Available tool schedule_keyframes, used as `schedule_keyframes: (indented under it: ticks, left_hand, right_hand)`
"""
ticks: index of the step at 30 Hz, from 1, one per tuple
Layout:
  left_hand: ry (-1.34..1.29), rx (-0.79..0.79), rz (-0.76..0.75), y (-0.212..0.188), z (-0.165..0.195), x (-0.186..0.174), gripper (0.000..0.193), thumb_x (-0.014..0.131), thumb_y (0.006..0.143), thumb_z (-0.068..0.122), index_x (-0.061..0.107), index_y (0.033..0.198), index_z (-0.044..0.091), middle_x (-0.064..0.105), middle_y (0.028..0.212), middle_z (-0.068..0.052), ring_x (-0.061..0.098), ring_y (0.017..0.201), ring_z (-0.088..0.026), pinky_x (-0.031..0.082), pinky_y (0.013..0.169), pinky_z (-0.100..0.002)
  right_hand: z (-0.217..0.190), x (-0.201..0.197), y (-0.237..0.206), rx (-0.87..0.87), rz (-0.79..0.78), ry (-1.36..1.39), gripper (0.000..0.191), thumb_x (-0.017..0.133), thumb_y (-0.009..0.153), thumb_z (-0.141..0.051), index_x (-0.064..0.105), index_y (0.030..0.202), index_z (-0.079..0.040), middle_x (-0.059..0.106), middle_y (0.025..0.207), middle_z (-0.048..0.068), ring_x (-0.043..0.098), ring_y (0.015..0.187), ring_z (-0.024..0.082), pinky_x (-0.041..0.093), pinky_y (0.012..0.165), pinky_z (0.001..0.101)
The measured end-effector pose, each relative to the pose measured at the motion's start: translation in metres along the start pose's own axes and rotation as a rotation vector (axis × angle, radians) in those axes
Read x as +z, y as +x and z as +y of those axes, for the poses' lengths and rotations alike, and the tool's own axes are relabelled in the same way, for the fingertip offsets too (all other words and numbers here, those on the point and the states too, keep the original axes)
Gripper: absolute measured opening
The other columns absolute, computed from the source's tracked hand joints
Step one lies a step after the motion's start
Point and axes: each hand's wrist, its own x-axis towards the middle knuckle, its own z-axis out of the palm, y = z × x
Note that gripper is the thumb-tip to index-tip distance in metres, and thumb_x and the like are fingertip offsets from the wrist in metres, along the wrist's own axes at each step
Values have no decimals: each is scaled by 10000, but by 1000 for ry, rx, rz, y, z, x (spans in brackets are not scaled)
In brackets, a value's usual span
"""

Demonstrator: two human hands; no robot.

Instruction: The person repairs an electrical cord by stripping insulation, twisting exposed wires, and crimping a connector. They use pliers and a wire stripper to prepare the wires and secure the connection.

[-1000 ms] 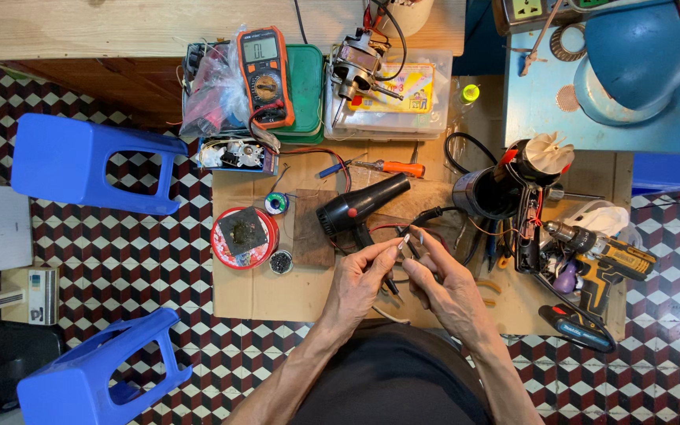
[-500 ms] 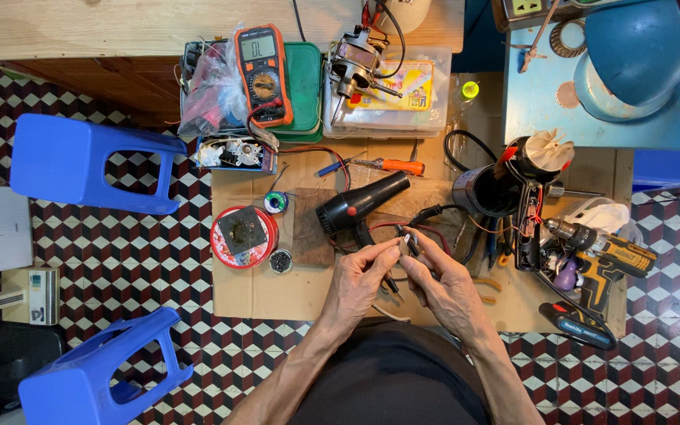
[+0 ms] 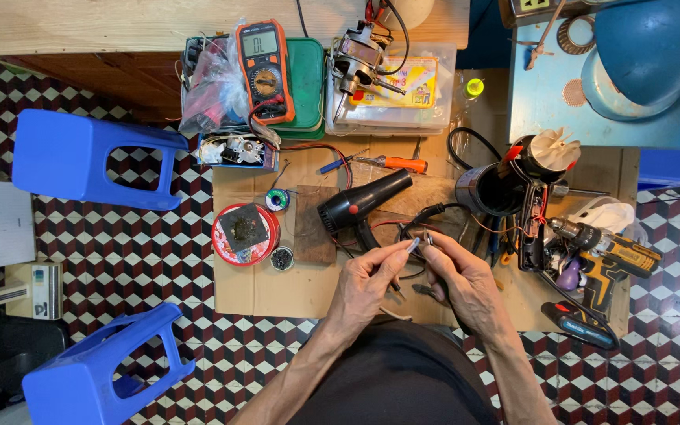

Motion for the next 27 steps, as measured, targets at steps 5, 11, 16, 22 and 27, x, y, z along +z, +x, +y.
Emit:
schedule_keyframes:
  ticks: [5,11,16,22,27]
  left_hand:
    - [-18,-38,24,5,0,-2,350,651,1002,273,751,1264,64,603,763,74,451,654,-3,367,557,-187]
    - [25,-48,45,4,2,-4,351,663,982,289,768,1236,71,619,737,53,455,618,-13,366,525,-197]
    - [-30,-64,47,5,6,-3,351,682,966,290,768,1217,61,690,814,58,526,683,-10,432,585,-186]
    - [-56,-114,49,3,4,-2,363,699,954,303,782,1209,58,668,794,49,499,681,-18,412,589,-192]
    - [-75,-93,50,1,-1,2,371,709,967,302,788,1223,45,629,786,39,492,697,-22,404,596,-195]
  right_hand:
    - [-2,9,-4,-14,-61,-58,537,574,985,-216,486,1498,-83,532,753,-30,506,610,41,442,498,205]
    - [3,15,-3,7,-87,-84,549,591,987,-244,506,1507,-90,493,708,-23,470,583,55,416,491,212]
    - [7,12,-3,33,-70,-85,539,598,984,-255,529,1497,-105,529,705,-27,486,599,52,416,507,212]
    - [10,15,-5,-16,-18,-101,497,594,984,-242,570,1458,-95,546,714,-16,511,598,59,442,509,223]
    - [7,13,-5,13,9,-71,446,580,1006,-232,625,1422,-78,545,709,-10,512,587,73,444,511,225]
